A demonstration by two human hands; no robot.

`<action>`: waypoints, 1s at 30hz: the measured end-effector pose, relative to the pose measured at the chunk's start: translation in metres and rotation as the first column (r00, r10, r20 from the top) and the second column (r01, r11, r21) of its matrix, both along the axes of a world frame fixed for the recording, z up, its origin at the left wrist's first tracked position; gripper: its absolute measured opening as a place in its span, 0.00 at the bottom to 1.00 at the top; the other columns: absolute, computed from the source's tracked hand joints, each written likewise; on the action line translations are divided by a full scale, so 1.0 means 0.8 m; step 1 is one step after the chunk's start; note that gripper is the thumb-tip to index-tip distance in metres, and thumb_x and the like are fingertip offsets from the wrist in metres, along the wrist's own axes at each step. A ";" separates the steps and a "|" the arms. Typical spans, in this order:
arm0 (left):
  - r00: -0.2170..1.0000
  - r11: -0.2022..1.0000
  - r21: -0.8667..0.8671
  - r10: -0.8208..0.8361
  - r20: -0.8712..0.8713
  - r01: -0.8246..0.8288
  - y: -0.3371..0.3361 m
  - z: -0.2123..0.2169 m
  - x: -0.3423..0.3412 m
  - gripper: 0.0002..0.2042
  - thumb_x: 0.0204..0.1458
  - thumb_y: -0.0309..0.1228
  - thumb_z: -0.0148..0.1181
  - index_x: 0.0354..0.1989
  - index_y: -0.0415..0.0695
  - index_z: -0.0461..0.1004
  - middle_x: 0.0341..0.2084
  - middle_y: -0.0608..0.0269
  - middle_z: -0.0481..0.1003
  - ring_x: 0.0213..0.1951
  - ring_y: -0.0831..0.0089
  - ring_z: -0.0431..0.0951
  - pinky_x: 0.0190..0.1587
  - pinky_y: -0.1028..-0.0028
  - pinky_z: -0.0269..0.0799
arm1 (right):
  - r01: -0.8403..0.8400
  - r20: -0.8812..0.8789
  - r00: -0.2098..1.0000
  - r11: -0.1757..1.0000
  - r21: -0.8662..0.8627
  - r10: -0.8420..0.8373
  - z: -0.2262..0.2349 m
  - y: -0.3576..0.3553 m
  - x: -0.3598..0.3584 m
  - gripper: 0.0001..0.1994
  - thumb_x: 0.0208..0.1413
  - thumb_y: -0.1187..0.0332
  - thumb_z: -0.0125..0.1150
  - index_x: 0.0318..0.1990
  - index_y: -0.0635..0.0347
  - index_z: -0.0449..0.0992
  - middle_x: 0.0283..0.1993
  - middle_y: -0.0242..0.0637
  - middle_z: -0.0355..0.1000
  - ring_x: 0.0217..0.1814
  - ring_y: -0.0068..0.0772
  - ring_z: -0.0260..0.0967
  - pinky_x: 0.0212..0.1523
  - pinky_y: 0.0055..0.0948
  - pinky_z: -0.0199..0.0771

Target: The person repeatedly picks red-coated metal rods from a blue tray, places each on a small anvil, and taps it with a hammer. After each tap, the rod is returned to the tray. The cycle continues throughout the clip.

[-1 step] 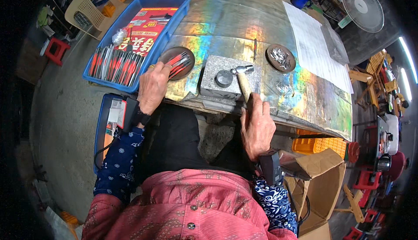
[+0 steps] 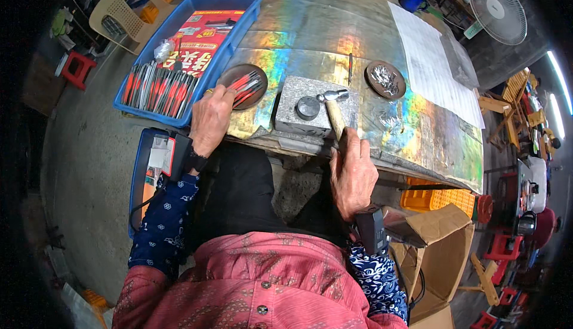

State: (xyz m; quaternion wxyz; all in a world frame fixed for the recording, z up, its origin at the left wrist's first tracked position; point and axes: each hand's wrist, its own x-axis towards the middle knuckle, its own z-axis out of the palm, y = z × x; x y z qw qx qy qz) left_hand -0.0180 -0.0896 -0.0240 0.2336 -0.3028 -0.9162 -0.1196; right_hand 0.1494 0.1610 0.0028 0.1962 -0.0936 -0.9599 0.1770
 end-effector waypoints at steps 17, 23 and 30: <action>0.979 0.974 0.108 0.202 -0.032 -0.197 -0.041 0.039 0.001 0.07 0.50 0.25 0.61 0.37 0.44 0.79 0.29 0.57 0.76 0.32 0.57 0.78 0.34 0.65 0.74 | -0.046 -0.007 0.999 0.998 -0.049 0.046 0.005 0.000 0.001 0.25 0.56 0.73 0.59 0.62 0.61 0.62 0.46 0.54 0.68 0.44 0.58 0.69 0.41 0.45 0.71; 0.924 0.924 0.036 0.380 0.052 -0.382 -0.109 0.050 -0.026 0.05 0.48 0.29 0.65 0.32 0.43 0.79 0.28 0.54 0.78 0.31 0.54 0.79 0.33 0.60 0.73 | -0.033 -0.010 0.999 0.998 -0.055 0.033 0.004 0.000 0.001 0.25 0.55 0.74 0.59 0.61 0.61 0.63 0.45 0.53 0.68 0.44 0.58 0.70 0.40 0.45 0.71; 0.874 0.891 -0.090 0.454 0.174 -0.445 -0.114 0.036 -0.045 0.10 0.44 0.32 0.69 0.25 0.40 0.75 0.23 0.50 0.77 0.30 0.50 0.79 0.31 0.58 0.72 | -0.013 0.018 1.000 0.998 -0.059 0.014 0.009 -0.003 0.001 0.24 0.55 0.73 0.60 0.60 0.60 0.64 0.44 0.53 0.69 0.43 0.58 0.70 0.40 0.46 0.71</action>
